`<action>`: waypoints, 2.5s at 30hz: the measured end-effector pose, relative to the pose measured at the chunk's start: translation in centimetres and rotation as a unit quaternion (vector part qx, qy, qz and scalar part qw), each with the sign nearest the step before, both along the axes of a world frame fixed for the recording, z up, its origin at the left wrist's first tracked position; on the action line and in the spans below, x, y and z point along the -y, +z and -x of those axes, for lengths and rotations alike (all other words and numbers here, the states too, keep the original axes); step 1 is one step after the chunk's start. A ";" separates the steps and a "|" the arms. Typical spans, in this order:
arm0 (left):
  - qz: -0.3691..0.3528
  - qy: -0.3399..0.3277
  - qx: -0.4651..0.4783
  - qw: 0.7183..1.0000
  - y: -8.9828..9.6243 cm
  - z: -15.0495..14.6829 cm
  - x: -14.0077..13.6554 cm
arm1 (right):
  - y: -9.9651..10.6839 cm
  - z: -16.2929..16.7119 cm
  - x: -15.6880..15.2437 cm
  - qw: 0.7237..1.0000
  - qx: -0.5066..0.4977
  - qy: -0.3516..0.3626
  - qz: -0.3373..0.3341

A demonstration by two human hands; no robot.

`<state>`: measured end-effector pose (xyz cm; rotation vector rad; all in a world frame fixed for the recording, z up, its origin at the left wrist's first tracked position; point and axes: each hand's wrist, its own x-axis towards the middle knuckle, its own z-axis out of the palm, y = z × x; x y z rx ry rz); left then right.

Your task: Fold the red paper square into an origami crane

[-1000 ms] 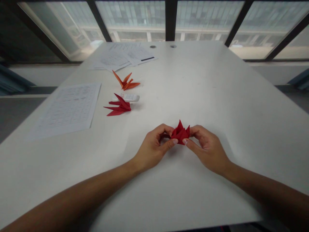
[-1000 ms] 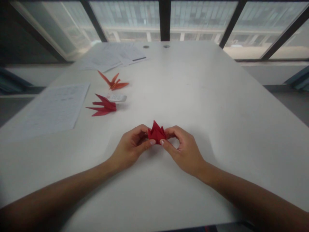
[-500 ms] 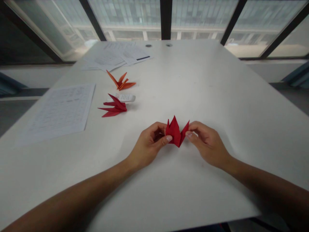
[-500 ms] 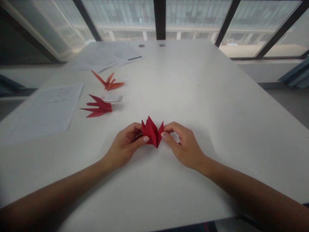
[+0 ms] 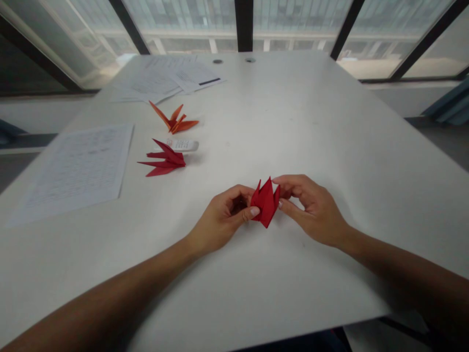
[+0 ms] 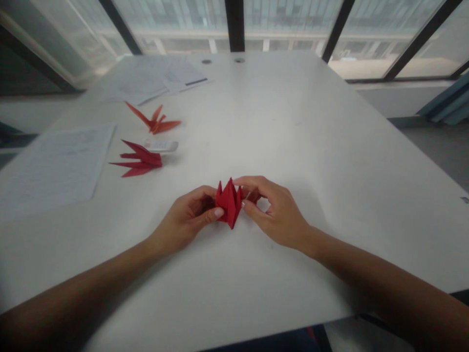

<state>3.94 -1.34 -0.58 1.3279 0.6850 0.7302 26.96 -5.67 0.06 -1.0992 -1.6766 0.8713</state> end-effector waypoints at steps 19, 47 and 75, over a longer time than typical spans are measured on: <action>0.000 0.041 0.012 0.999 0.1 0.1 0.0 | 1.5 -0.6 -0.8 0.964 0.150 -0.074 -0.209; -0.017 -0.016 0.010 1.000 0.2 0.6 -0.2 | 1.4 -0.1 -0.1 1.000 -0.007 0.005 0.008; -0.063 -0.012 -0.041 0.997 0.5 0.9 -0.4 | 1.4 -0.1 -1.0 0.956 -0.202 0.029 0.209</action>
